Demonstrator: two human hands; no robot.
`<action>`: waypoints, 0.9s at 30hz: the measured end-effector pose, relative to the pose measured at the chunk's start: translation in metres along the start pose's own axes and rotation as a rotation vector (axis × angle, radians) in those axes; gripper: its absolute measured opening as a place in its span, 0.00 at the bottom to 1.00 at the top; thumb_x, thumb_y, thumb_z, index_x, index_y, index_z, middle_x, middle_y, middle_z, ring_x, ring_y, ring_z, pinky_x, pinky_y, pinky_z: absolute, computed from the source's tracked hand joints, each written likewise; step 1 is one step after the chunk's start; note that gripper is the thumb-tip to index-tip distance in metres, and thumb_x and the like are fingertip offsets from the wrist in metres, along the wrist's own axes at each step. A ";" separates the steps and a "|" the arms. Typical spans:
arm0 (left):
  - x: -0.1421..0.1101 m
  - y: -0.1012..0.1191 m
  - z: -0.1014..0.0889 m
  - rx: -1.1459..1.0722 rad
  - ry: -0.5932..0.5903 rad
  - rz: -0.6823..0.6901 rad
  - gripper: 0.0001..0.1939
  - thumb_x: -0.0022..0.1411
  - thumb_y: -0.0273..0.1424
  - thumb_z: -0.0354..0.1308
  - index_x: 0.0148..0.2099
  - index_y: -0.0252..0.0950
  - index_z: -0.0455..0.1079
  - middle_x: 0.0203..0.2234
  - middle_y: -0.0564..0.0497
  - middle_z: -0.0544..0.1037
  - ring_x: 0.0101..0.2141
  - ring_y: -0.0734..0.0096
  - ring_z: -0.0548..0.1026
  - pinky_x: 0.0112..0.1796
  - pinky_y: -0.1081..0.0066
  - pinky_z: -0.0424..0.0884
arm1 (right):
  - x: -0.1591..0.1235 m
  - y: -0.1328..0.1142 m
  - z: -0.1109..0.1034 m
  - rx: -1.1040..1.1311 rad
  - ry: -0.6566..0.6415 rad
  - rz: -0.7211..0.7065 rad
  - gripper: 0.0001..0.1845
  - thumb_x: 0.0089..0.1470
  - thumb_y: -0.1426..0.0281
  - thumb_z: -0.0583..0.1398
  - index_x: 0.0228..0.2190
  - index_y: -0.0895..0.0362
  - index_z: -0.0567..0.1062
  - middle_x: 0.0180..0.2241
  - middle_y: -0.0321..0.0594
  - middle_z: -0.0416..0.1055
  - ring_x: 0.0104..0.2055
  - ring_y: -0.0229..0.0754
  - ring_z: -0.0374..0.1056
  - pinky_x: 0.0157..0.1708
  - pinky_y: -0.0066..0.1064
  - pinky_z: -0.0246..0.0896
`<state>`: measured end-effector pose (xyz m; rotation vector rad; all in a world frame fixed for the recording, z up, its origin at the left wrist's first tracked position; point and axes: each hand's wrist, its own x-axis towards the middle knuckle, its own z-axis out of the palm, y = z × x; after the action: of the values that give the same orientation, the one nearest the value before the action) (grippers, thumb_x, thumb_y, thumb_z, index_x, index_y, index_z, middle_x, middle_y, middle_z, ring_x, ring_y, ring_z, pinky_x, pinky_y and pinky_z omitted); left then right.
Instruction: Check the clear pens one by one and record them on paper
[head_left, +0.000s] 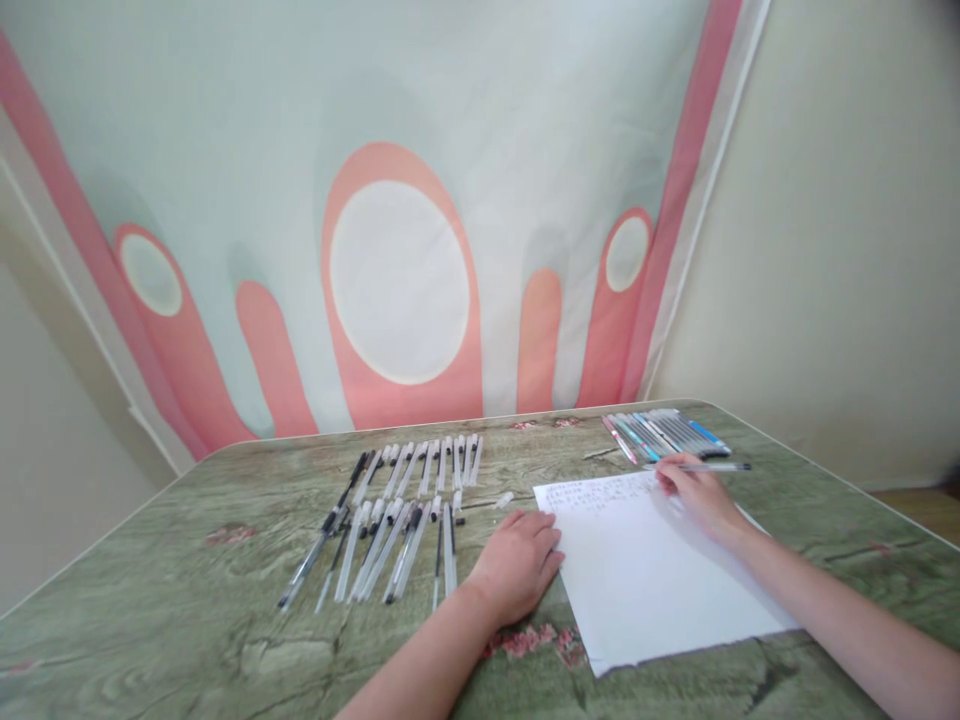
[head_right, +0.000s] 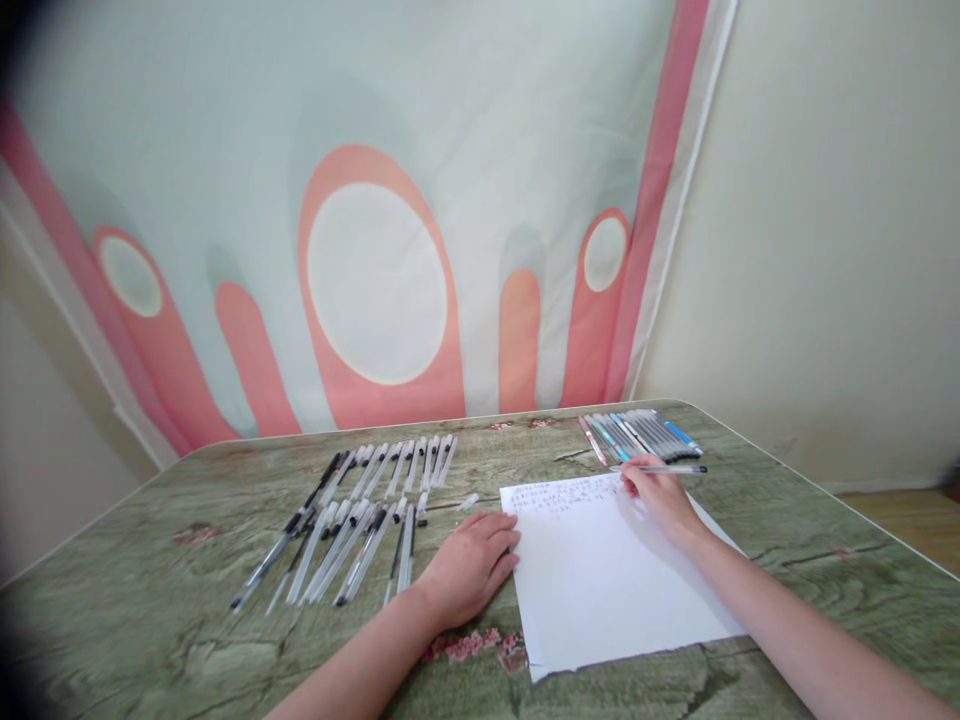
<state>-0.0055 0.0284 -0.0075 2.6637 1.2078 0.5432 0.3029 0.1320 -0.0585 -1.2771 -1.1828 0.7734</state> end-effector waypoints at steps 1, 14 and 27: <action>0.000 0.000 0.000 0.001 -0.004 -0.001 0.15 0.62 0.33 0.44 0.48 0.36 0.65 0.49 0.45 0.68 0.49 0.63 0.64 0.52 0.60 0.54 | 0.001 0.001 -0.002 -0.028 -0.022 0.004 0.10 0.40 0.63 0.60 0.22 0.57 0.67 0.16 0.33 0.65 0.18 0.35 0.59 0.18 0.27 0.54; 0.003 0.003 -0.003 0.007 -0.005 -0.005 0.15 0.62 0.33 0.43 0.46 0.36 0.66 0.48 0.44 0.69 0.49 0.63 0.64 0.51 0.61 0.56 | 0.004 0.006 -0.004 -0.395 -0.125 -0.111 0.11 0.46 0.61 0.55 0.22 0.55 0.66 0.15 0.31 0.63 0.17 0.37 0.59 0.19 0.28 0.50; 0.004 0.003 -0.004 0.074 -0.034 -0.010 0.17 0.64 0.35 0.41 0.49 0.38 0.64 0.49 0.48 0.68 0.49 0.66 0.64 0.52 0.63 0.57 | 0.006 0.004 -0.004 -0.552 -0.147 -0.191 0.12 0.46 0.60 0.53 0.22 0.56 0.66 0.17 0.33 0.64 0.22 0.38 0.61 0.23 0.28 0.52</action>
<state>-0.0030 0.0292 -0.0021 2.7141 1.2546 0.4581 0.3087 0.1370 -0.0603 -1.5374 -1.6862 0.4129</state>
